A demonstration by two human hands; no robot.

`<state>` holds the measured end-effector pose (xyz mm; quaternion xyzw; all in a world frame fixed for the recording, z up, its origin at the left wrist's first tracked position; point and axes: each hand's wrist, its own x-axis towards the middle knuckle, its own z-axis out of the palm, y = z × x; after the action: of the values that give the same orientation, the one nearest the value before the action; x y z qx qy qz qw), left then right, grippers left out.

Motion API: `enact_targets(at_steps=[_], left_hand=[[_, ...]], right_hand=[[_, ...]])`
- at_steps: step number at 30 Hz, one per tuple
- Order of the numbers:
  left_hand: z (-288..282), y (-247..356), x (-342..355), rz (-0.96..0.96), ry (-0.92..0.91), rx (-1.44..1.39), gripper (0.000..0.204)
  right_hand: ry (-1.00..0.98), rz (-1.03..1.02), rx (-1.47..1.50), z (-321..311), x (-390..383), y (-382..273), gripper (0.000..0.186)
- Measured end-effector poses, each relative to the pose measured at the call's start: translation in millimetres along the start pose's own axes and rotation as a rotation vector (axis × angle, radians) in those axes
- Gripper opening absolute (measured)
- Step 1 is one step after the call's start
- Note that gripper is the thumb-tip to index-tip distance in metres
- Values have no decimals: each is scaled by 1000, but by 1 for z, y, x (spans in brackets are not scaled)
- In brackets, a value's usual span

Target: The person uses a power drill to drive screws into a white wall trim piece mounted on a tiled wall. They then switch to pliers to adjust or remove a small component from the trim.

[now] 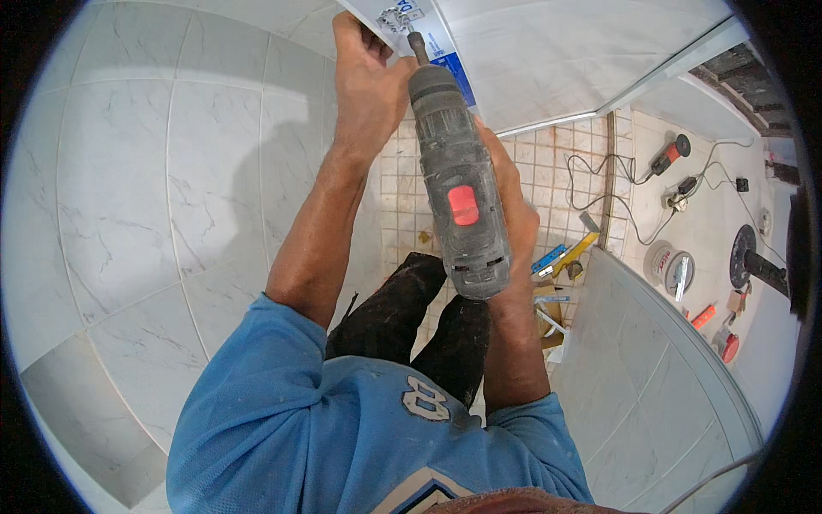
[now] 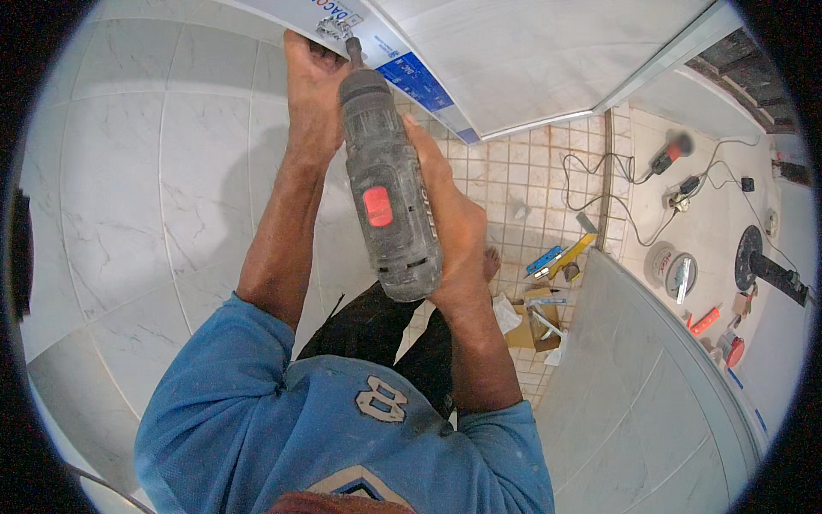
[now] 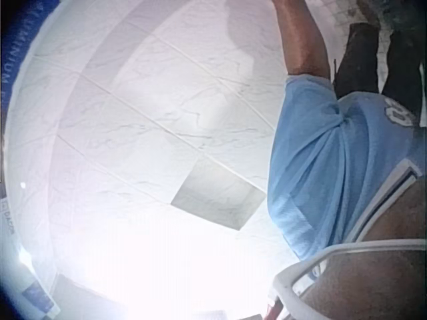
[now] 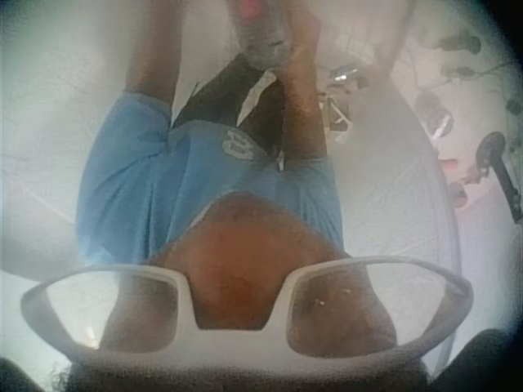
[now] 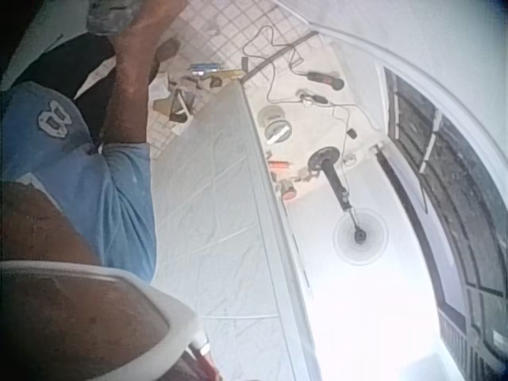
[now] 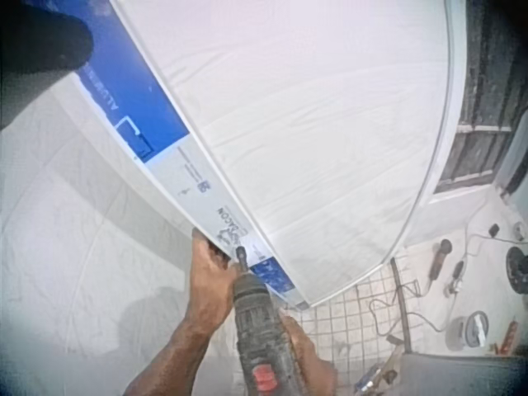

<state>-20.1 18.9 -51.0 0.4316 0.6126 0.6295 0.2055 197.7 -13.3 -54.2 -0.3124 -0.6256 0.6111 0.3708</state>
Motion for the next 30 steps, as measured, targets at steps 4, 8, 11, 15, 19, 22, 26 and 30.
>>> enact_targets(at_steps=[4,8,11,15,19,22,26,30], left_hand=[[-1,1,2,4,-1,33,69],[3,12,-2,-42,16,204,65],[-4,4,3,42,-6,103,61],[-2,12,0,-22,-19,14,61],[-5,13,-3,-70,-40,86,64],[-7,15,-3,-57,-56,78,67],[-6,24,-6,-94,-56,56,68],[-16,22,-3,-45,-78,270,60]], right_hand=[[-8,-55,-112,2,2,-9,80],[4,-116,-139,5,0,-3,83],[-18,-83,-180,7,-1,-5,86],[110,-114,-205,13,-8,4,91],[293,-196,-247,24,-11,16,92],[372,-299,-278,29,-15,22,86],[346,-280,-284,32,-19,22,80],[218,-196,-70,31,-8,-3,81]])
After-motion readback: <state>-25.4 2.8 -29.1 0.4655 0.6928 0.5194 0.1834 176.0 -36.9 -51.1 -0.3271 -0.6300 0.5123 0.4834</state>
